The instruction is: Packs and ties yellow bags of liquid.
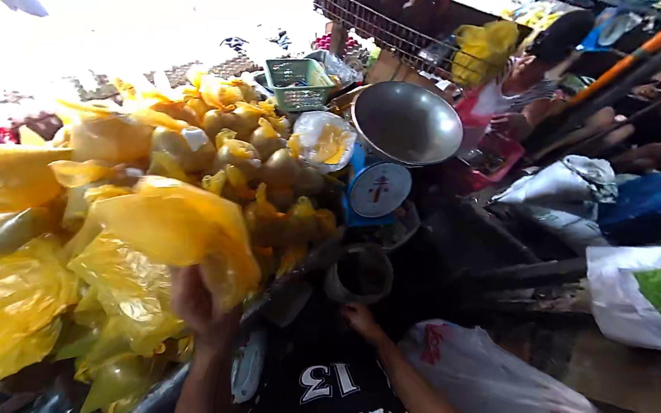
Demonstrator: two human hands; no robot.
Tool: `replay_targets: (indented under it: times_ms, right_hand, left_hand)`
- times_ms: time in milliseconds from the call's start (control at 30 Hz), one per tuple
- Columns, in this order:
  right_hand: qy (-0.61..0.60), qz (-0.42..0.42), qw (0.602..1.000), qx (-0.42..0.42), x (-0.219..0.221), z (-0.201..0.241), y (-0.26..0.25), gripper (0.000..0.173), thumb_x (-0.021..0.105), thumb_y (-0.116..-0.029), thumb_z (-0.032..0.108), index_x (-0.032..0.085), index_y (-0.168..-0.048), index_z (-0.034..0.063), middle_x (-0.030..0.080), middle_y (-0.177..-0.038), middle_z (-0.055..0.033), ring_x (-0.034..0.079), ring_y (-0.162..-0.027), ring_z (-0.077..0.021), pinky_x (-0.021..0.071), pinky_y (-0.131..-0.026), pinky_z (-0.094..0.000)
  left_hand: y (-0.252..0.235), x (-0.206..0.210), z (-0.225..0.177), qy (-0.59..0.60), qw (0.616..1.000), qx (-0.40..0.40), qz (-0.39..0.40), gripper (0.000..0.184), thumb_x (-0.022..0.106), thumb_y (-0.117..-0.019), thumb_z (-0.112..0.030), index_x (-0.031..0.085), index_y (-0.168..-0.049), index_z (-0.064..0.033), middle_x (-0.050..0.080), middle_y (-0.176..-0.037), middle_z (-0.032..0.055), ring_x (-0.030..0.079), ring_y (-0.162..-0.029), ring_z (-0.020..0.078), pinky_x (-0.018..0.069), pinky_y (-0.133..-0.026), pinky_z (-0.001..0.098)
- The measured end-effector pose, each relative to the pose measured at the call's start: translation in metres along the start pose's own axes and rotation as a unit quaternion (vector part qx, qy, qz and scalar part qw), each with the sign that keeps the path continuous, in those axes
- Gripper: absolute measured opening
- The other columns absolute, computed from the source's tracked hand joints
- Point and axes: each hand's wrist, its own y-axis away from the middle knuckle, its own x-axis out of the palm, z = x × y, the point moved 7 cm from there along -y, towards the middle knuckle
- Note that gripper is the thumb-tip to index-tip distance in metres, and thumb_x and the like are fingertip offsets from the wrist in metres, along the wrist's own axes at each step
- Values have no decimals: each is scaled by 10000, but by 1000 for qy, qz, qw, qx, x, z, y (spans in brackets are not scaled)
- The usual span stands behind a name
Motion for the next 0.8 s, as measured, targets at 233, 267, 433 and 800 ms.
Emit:
replay_targets:
  times_ms: [233, 267, 433, 800]
  right_hand:
    - [-89, -28, 995, -35, -61, 58, -43, 363, 588, -1035, 289, 641, -1286, 31, 722, -1107, -155, 722, -933, -249, 607, -841, -444]
    - [-85, -33, 995, -44, -67, 64, -47, 363, 581, -1036, 294, 644, -1277, 30, 722, -1100, -153, 720, -921, -244, 605, -830, -441]
    - [-124, -50, 990, -40, -78, 76, -61, 362, 588, -1022, 328, 673, -1239, 51, 728, -1048, -115, 709, -858, -206, 600, -777, -405]
    - [-90, -266, 942, -182, -110, 172, 57, 478, 522, -1047, 489, 674, -1083, 36, 681, -918, -164, 665, -798, -284, 564, -707, -518]
  left_hand:
    - [71, 150, 7, 73, 962, -69, 253, 270, 490, -998, -92, 723, -1052, 34, 686, -1147, 152, 653, -1112, 181, 561, -973, 329]
    - [74, 153, 10, 87, 959, -81, 256, 269, 498, -1001, -95, 719, -1068, 42, 688, -1155, 148, 652, -1117, 182, 558, -982, 334]
    - [81, 157, 34, 111, 946, -120, 280, 294, 484, -1023, -103, 703, -1141, 54, 697, -1199, 139, 659, -1143, 180, 550, -1020, 342]
    - [118, 158, 72, 135, 857, -275, 415, 293, 456, -1067, -138, 722, -1051, -16, 701, -1015, 76, 679, -836, 135, 602, -737, 314]
